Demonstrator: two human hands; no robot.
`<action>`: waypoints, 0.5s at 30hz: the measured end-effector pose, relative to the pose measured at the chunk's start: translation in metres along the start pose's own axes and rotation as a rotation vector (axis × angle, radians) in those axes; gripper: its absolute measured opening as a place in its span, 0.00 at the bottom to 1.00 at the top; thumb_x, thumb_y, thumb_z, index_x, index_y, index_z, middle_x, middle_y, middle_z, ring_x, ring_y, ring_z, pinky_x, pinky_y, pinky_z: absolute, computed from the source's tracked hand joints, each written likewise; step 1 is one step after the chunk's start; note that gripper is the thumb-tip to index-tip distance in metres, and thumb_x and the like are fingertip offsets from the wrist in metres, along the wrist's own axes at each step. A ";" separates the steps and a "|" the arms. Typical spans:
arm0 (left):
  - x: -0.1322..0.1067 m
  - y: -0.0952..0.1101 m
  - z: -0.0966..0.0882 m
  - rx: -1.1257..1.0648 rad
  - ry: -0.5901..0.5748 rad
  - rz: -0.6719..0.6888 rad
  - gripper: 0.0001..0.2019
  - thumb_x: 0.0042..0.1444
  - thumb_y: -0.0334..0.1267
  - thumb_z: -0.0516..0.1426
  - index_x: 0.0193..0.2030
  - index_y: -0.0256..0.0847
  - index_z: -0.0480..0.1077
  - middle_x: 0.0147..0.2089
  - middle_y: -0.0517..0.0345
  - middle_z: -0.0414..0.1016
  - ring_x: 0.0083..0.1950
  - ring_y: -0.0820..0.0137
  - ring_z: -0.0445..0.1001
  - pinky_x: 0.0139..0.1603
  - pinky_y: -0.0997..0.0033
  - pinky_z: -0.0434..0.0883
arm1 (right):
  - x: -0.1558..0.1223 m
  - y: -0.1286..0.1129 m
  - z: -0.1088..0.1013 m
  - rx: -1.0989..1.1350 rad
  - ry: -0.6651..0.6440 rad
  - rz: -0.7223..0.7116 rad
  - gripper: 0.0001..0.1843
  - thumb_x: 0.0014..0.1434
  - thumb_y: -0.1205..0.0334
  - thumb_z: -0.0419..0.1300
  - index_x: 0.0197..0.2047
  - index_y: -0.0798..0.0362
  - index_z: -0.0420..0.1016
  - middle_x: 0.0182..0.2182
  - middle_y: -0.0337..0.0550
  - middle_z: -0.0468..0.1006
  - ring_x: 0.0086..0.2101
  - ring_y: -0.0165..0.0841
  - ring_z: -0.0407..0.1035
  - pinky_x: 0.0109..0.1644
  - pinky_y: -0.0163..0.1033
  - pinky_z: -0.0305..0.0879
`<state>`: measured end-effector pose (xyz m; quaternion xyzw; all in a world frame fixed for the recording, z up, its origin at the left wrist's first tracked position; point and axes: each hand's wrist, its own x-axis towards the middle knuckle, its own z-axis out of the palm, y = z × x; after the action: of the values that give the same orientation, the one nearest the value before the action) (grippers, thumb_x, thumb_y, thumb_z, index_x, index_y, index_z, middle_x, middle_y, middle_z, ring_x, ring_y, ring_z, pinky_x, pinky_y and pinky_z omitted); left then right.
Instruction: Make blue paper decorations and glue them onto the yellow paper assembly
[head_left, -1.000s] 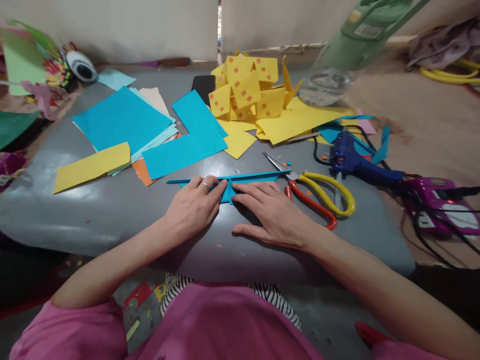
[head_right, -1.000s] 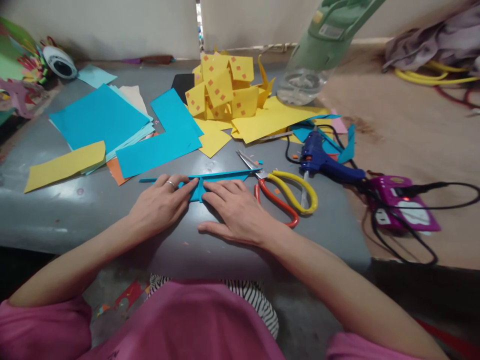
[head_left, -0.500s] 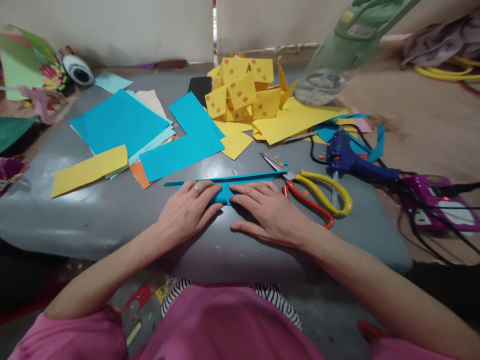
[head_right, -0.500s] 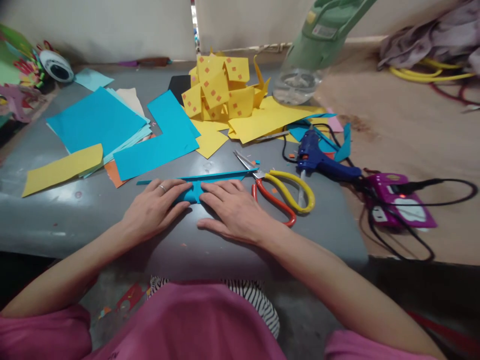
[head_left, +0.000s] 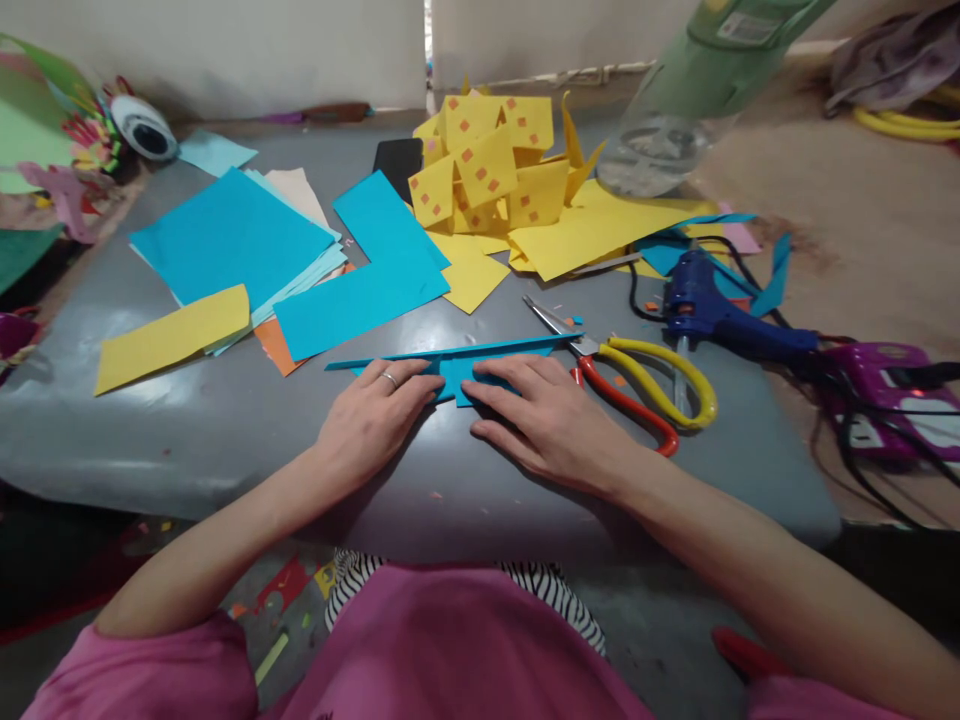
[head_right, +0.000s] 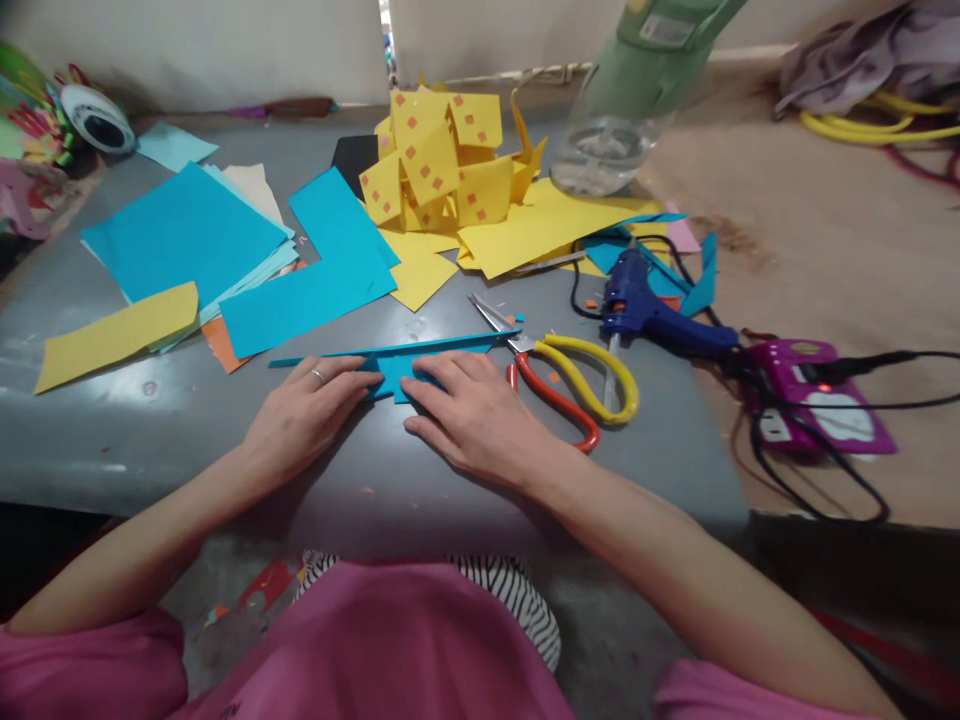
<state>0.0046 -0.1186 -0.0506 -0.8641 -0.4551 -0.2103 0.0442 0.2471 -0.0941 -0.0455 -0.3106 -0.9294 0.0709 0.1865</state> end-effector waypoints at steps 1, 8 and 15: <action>-0.001 -0.001 0.000 -0.010 -0.009 0.012 0.14 0.71 0.36 0.48 0.51 0.41 0.75 0.51 0.48 0.80 0.50 0.63 0.76 0.50 0.64 0.74 | 0.000 0.000 0.000 -0.004 -0.001 0.004 0.20 0.69 0.54 0.56 0.56 0.57 0.77 0.52 0.58 0.78 0.52 0.49 0.70 0.55 0.55 0.67; -0.002 0.001 0.000 0.044 -0.063 -0.073 0.13 0.68 0.39 0.53 0.54 0.49 0.77 0.63 0.46 0.70 0.56 0.58 0.68 0.52 0.57 0.74 | -0.001 0.000 0.000 -0.045 -0.010 0.034 0.26 0.69 0.49 0.55 0.60 0.59 0.75 0.52 0.60 0.78 0.52 0.50 0.69 0.54 0.55 0.66; 0.000 0.001 0.001 0.074 -0.007 0.006 0.13 0.70 0.36 0.51 0.54 0.44 0.75 0.50 0.47 0.76 0.45 0.63 0.71 0.44 0.63 0.75 | -0.002 -0.001 -0.001 -0.131 0.097 0.110 0.26 0.70 0.50 0.54 0.61 0.60 0.71 0.54 0.60 0.78 0.52 0.49 0.70 0.56 0.54 0.65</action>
<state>0.0056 -0.1184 -0.0514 -0.8640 -0.4601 -0.1900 0.0750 0.2485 -0.0955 -0.0446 -0.3756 -0.9034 0.0050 0.2066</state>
